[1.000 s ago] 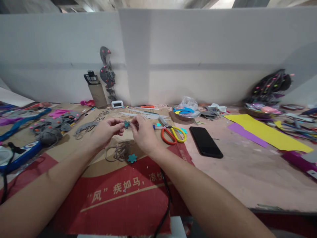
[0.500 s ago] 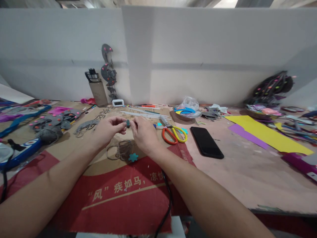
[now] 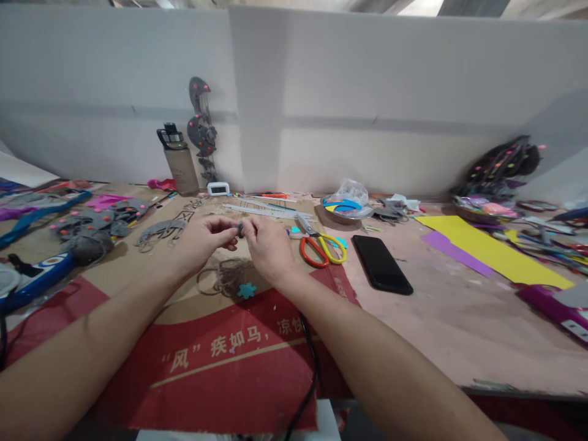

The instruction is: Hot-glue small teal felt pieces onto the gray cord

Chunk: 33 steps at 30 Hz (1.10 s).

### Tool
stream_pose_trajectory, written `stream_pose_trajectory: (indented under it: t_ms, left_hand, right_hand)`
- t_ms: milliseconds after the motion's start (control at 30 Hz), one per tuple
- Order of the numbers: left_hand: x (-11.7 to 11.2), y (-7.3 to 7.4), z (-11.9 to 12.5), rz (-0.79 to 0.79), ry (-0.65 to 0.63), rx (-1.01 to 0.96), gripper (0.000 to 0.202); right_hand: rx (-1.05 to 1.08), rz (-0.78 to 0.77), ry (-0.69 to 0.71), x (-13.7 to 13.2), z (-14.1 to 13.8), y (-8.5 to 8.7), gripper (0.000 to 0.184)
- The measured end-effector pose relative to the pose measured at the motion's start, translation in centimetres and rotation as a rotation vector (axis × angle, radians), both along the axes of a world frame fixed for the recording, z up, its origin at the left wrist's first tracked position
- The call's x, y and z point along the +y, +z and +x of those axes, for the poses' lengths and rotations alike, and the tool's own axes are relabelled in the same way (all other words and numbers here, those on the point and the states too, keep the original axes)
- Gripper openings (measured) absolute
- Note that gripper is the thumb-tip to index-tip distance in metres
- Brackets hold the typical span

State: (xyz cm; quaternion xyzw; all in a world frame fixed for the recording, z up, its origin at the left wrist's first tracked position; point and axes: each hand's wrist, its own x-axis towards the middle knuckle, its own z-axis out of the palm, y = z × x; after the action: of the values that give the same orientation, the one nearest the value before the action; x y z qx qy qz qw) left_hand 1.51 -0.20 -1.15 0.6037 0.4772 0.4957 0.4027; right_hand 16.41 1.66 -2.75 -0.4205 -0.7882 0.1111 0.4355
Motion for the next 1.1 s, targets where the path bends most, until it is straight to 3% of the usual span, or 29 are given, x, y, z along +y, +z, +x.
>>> stream_pose_trajectory:
  t_ms: [400, 733, 867, 1100]
  left_hand:
    - [-0.16, -0.02, 0.23, -0.031, -0.046, -0.049, 0.025]
    - [-0.2, -0.2, 0.28, 0.006, -0.128, 0.023, 0.021]
    - [-0.16, -0.19, 0.36, -0.03, -0.082, -0.01, 0.022]
    - [0.41, -0.48, -0.38, -0.03, 0.03, -0.117, 0.025]
  right_hand:
    - [-0.019, 0.0, -0.093, -0.24, -0.09, 0.71, 0.041]
    - [0.004, -0.038, -0.062, -0.26, 0.03, 0.66, 0.044]
    - [0.002, -0.061, 0.027, -0.32, 0.12, 0.82, 0.046]
    - [0.055, -0.072, 0.048, -0.91, 0.11, 0.88, 0.016]
